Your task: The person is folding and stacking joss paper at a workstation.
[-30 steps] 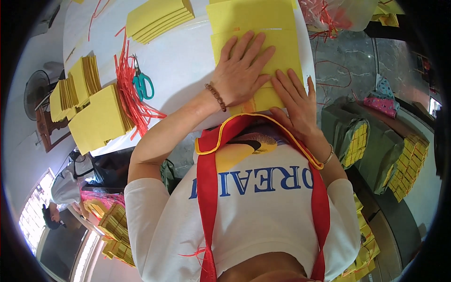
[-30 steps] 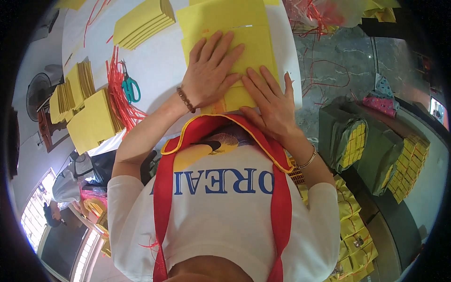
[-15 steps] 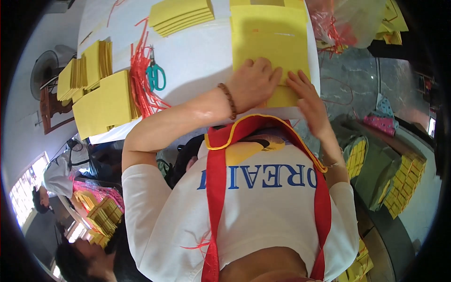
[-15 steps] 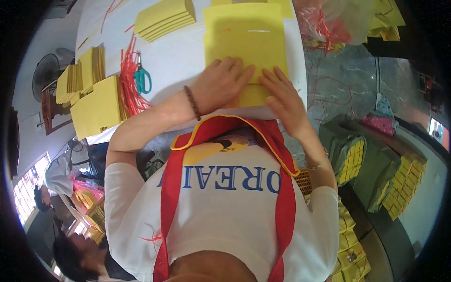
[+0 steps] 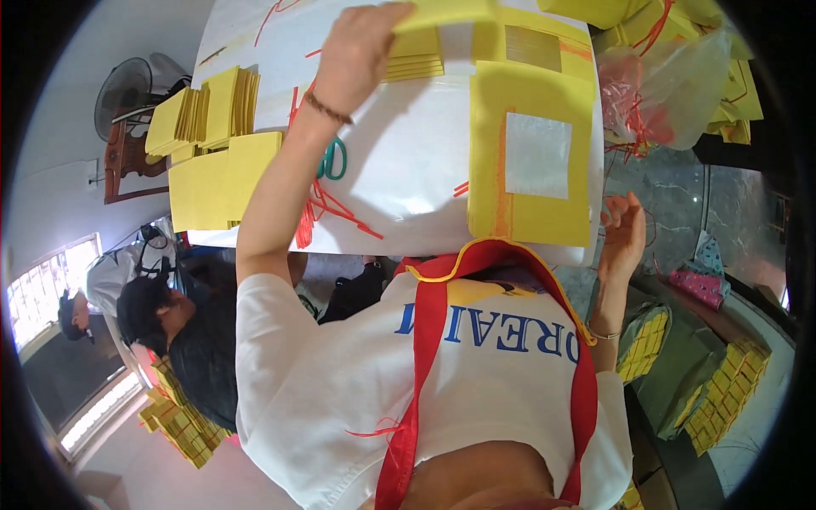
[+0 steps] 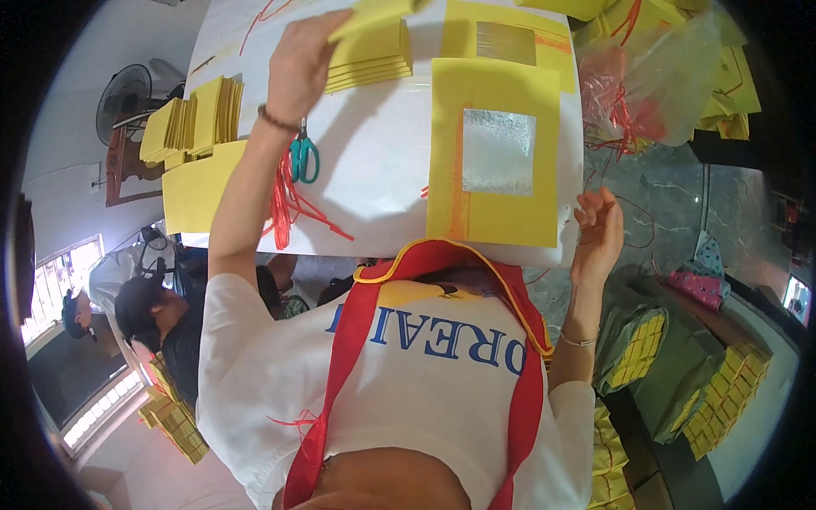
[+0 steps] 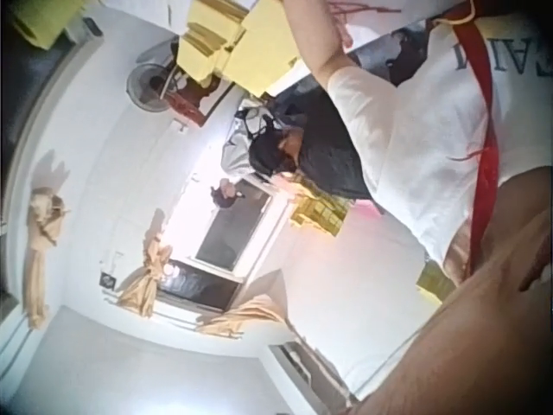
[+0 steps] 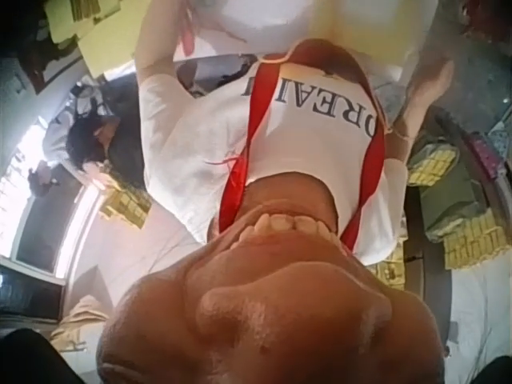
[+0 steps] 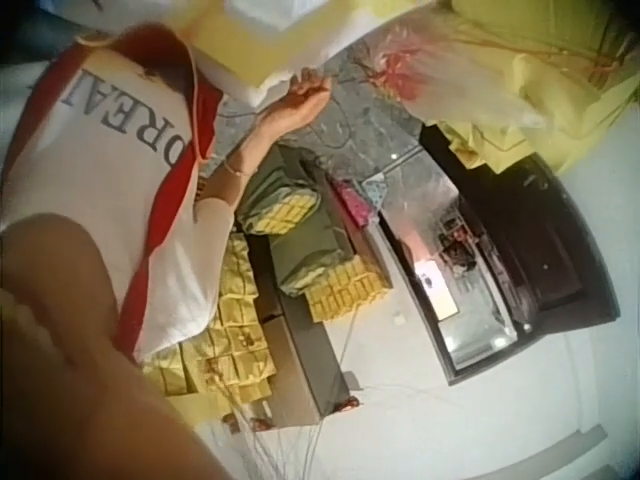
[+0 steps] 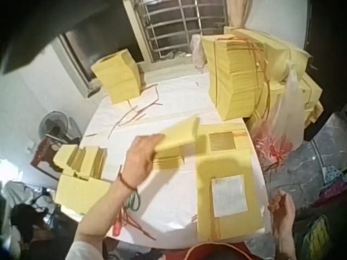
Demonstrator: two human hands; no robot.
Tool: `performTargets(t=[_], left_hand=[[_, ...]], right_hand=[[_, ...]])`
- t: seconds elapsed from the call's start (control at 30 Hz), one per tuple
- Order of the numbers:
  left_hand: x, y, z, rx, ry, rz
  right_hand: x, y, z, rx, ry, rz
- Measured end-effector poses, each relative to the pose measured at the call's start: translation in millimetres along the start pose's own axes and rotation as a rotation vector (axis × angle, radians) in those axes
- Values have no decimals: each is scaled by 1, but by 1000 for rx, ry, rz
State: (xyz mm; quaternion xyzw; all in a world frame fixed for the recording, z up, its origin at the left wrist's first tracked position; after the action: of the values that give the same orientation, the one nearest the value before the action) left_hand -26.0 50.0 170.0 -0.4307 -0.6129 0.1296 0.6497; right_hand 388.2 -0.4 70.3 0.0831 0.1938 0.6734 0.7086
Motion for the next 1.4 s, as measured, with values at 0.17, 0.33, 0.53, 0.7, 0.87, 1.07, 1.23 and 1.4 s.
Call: performTargets(t=[0.17, 0.33, 0.53, 0.7, 0.87, 1.07, 1.23, 1.4], left_hand=[[-54, 63, 89, 233, 9, 93], [-74, 86, 92, 274, 23, 158], [-83, 95, 96, 229, -21, 339], [-108, 103, 90, 93, -181, 364], [-114, 112, 78, 202, -233, 333], [-98, 102, 89, 144, -184, 452], [-82, 94, 98, 217, -136, 576], [-70, 76, 81, 337, -98, 493]], right_hand=[[2, -3, -13, -51, 85, -29], [-1, 2, -15, -37, 93, -64], [-3, 9, -18, -48, 93, -71], [-5, 4, -18, -102, 100, -66], [-4, 6, -19, -93, 101, -10], [-3, 12, -12, -70, 80, 22], [0, 1, -4, -158, 9, 10], [3, 7, 8, -276, -103, 52]])
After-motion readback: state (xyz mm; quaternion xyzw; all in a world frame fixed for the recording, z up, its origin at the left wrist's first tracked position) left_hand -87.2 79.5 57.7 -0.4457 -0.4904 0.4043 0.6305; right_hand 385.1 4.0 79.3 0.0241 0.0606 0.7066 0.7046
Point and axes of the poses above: each hand's wrist, its own x-axis towards the middle knuckle, its own y-axis out of the palm, z = x × y, the point moved 2 cm from there along x, towards the middle knuckle, and after that the axes turned 3 degrees about x, right-handed, at the moved point
